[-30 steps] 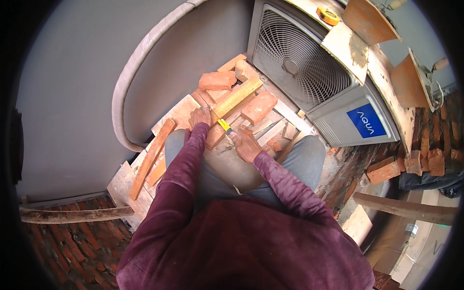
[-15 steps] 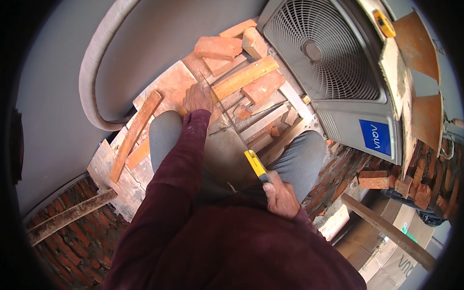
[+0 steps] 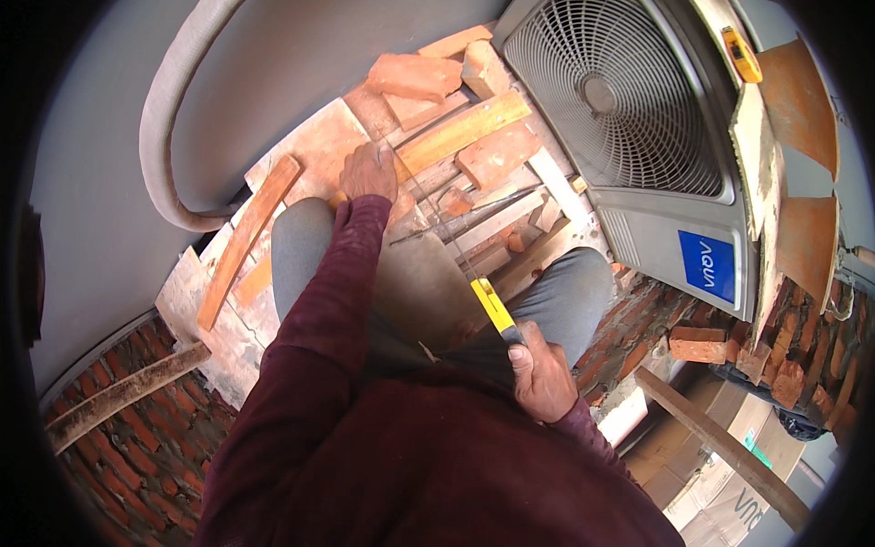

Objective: The person saws a piece of wood with a hand saw and then receives several more wooden planks from another person through a window.

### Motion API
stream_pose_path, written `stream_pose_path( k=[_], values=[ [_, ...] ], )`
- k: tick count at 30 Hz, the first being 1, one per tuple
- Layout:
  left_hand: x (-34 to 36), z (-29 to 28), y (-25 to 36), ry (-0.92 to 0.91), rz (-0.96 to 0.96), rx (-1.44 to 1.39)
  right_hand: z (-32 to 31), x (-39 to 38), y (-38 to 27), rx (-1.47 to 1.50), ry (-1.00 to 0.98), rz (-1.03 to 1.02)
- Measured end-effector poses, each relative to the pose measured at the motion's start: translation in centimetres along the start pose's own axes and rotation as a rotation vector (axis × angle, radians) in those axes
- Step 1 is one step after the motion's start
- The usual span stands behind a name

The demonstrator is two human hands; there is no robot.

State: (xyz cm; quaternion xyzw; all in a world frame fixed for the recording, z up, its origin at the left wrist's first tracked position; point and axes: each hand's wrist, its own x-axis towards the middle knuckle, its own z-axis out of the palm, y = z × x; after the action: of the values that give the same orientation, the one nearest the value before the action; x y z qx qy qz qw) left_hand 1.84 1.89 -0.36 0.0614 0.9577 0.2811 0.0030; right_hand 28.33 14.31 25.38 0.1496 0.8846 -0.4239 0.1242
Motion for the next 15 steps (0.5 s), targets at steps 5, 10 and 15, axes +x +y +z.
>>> stream_pose_path(
  k=[5, 10, 15],
  values=[
    [0.6, 1.3, 1.5, 0.041, -0.008, -0.088, 5.2, 10.1, 3.9, -0.162, 0.134, -0.173],
    [0.4, 1.1, 0.1, 0.082, -0.034, -0.029, 3.2, 6.3, 1.0, -0.122, 0.086, -0.056],
    [1.4, 0.2, -0.9, 0.072, -0.123, -0.111, -1.5, -0.4, -4.2, -0.105, -0.087, 0.142]
  ],
)
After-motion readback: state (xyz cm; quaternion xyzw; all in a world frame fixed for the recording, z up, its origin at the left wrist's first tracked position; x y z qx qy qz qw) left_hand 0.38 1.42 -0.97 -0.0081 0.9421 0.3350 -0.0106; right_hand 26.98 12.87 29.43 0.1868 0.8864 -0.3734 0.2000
